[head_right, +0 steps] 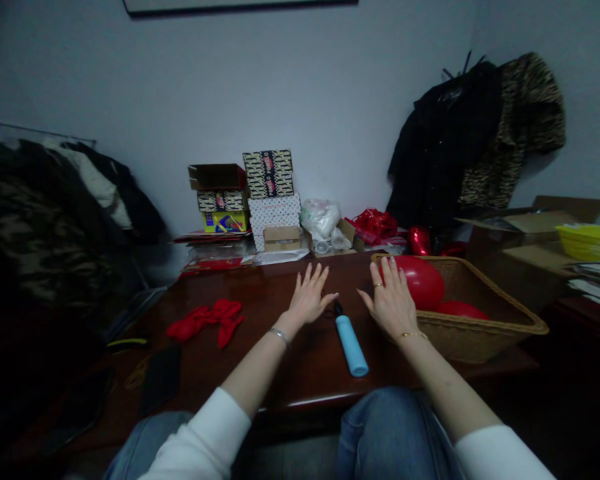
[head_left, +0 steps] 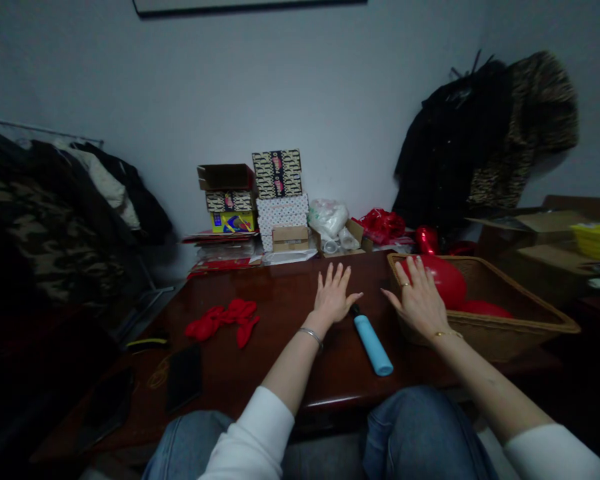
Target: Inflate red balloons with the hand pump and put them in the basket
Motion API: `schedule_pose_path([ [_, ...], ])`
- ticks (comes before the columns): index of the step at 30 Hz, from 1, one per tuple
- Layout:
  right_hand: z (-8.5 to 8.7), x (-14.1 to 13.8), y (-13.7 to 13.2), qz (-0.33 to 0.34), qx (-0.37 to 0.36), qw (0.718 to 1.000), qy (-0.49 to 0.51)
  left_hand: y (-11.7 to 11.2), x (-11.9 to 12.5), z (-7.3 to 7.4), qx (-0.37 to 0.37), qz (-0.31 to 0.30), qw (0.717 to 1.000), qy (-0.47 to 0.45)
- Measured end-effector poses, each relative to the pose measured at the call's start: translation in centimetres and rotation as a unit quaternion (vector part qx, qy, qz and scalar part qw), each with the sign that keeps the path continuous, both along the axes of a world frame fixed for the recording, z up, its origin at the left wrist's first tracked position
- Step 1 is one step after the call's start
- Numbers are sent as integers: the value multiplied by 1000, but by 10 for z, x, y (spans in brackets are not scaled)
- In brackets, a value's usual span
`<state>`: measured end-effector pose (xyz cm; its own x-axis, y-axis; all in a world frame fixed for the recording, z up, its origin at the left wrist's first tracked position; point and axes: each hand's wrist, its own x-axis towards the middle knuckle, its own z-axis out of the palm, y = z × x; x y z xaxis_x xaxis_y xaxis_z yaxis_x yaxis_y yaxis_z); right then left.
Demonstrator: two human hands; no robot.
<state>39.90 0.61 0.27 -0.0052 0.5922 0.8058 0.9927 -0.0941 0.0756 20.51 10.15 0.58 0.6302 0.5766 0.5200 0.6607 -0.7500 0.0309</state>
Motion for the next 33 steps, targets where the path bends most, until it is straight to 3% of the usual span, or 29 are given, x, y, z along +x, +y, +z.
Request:
schedule_pose_path([
  [5, -15, -43, 24, 67, -11, 998, 7, 10, -49, -18, -19, 56, 998, 7],
  [12, -51, -98, 57, 121, -48, 992, 9, 27, -124, -51, -55, 136, 989, 14],
  [19, -75, -140, 81, 169, -77, 983, 2, 48, -195, -78, -95, 218, 971, 24],
  [25, -90, -156, 93, 194, -90, 977, -7, 65, -239, -87, -126, 277, 952, 26],
  [33, -105, -153, 102, 216, -118, 969, -25, 85, -279, -103, -165, 337, 926, 29],
])
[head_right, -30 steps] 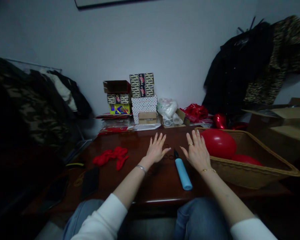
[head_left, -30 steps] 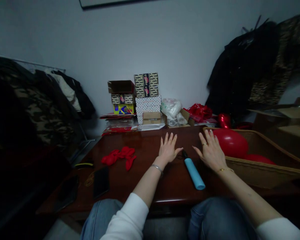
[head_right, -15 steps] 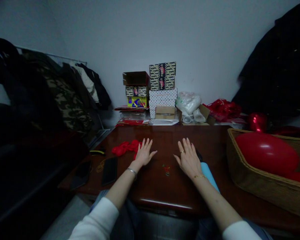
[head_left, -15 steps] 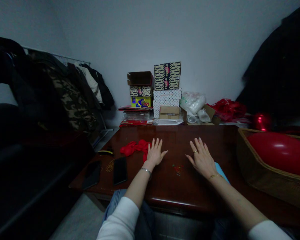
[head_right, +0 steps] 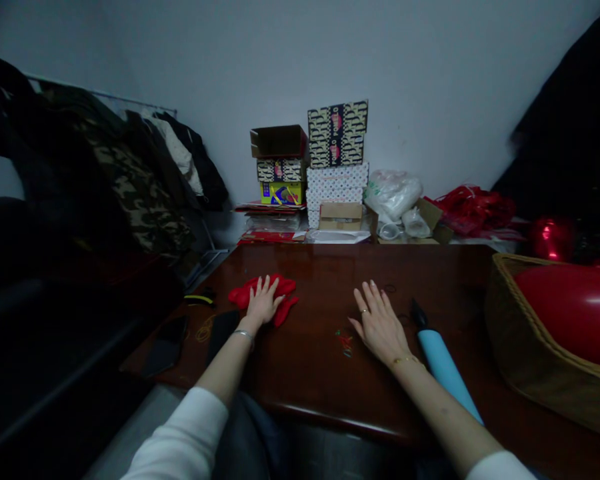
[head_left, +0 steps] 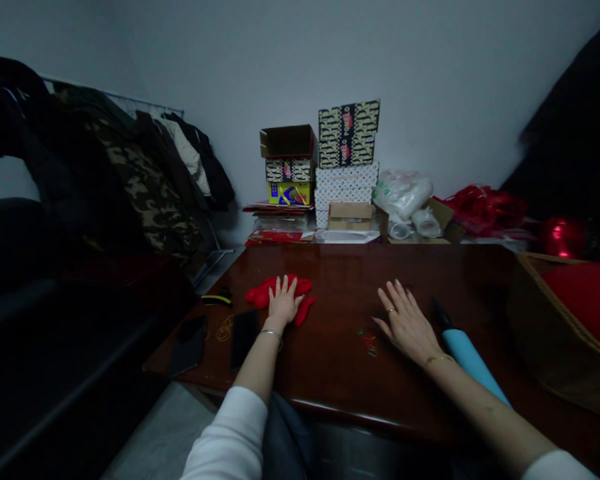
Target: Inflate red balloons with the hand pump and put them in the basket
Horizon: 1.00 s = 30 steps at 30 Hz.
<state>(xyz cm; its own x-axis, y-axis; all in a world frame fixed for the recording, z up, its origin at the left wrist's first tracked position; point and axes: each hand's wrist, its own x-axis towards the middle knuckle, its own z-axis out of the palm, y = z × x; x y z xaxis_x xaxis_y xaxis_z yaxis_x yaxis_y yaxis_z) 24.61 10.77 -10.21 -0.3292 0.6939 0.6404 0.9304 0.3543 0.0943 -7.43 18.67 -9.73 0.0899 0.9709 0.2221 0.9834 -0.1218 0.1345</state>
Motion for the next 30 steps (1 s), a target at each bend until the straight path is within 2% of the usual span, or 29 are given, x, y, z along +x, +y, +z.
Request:
schedule_pose_path([
  [6, -14, 7, 6, 7, -14, 1000, -1, 16, -11, -6, -11, -2, 1000, 9],
  [15, -33, 15, 10, 2, -35, 999, 10, 41, 13, -15, 31, -53, 997, 37],
  [20, -40, 11, 14, 3, -46, 999, 22, 50, 16, -19, 1, -60, 997, 41],
  [25, -40, 8, 16, -3, -60, 998, 29, 55, 17, -17, -4, -56, 998, -3],
  [30, -38, 9, 14, -2, -61, 998, 35, 61, 23, -6, 25, -29, 996, -84],
])
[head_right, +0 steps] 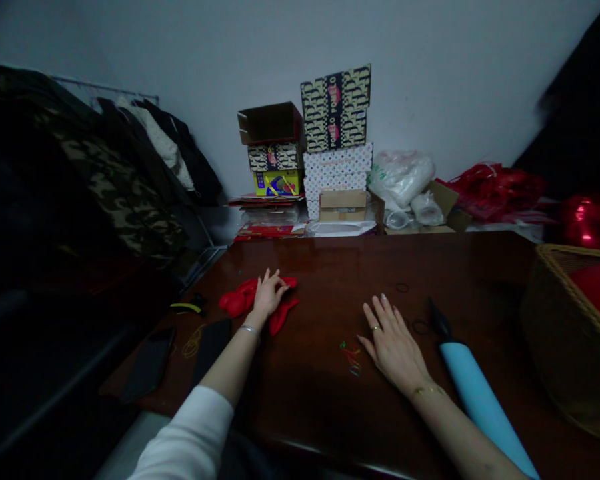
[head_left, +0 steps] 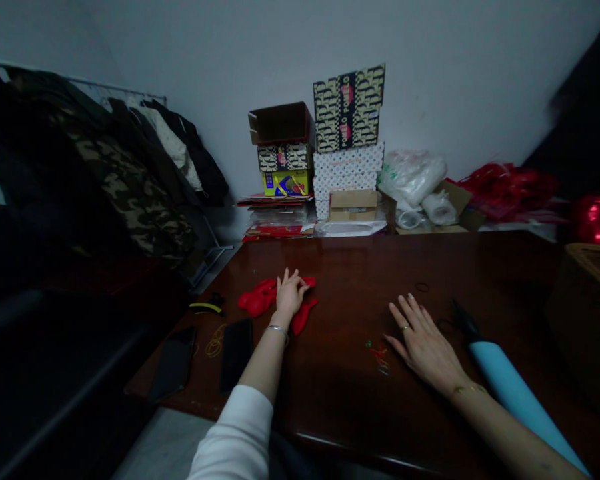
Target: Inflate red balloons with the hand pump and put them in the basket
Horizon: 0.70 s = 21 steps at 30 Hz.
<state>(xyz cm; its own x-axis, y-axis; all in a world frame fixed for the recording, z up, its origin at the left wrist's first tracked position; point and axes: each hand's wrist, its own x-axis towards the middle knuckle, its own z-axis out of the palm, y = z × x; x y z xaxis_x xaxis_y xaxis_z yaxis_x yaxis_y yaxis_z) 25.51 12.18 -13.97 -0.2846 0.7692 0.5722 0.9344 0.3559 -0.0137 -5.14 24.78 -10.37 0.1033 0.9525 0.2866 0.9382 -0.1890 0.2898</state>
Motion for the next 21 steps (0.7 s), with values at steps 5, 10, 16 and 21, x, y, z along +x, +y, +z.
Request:
schedule_pose_path([
  [5, 3, 1, -5, -5, -2, 1000, 7, 1, 7, 13, 21, 11, 996, -84],
  [10, 6, 0, -9, -11, 3, 1000, 5, -3, 16, 22, 41, 13, 980, -194],
  [16, 7, 3, -9, -12, 6, 1000, 13, -3, 28, 37, 122, -52, 919, -370],
  [21, 10, 5, -9, -18, 3, 1000, 14, -14, 44, 44, 135, -95, 889, -427],
])
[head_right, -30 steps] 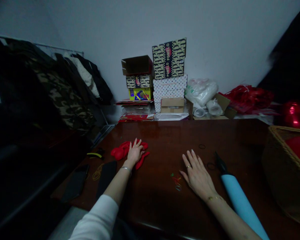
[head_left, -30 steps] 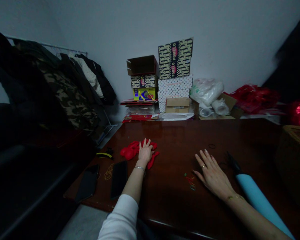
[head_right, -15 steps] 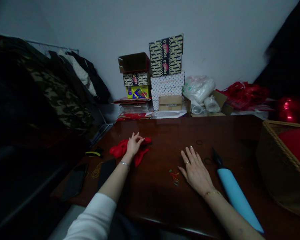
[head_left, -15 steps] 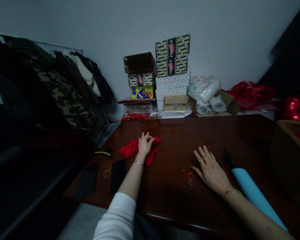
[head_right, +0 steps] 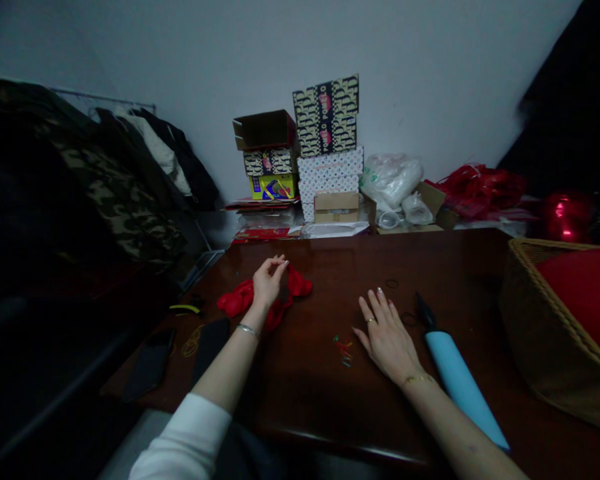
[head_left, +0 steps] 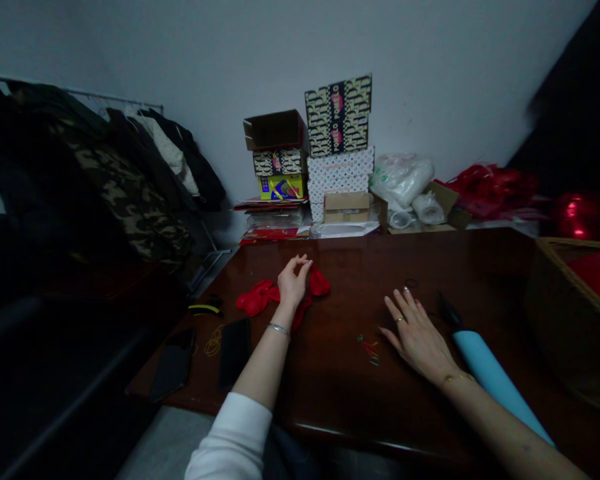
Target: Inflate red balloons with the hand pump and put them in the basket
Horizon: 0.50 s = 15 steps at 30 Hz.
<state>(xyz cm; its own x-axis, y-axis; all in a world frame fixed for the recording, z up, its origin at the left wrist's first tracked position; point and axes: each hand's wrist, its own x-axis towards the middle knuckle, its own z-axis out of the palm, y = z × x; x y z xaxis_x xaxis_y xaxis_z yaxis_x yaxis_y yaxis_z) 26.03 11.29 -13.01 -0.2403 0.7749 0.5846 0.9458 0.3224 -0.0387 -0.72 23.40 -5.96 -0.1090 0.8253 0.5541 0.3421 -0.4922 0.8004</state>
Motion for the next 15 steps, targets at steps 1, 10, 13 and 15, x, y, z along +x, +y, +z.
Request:
schedule_pose_path([
  [1, 1, 0, 0, -1, 0, 1000, -1, -5, 4, -2, -8, -10, 1000, 6],
  [10, 5, 4, -3, -16, 0, 1000, -5, -48, 35, -41, -158, -191, 947, 205],
  [13, 6, 7, -3, -24, -3, 1000, -4, -46, 30, -47, -130, -139, 940, 284],
  [15, 7, 8, -3, -27, -6, 1000, -7, -41, 24, -51, -123, -86, 929, 338],
])
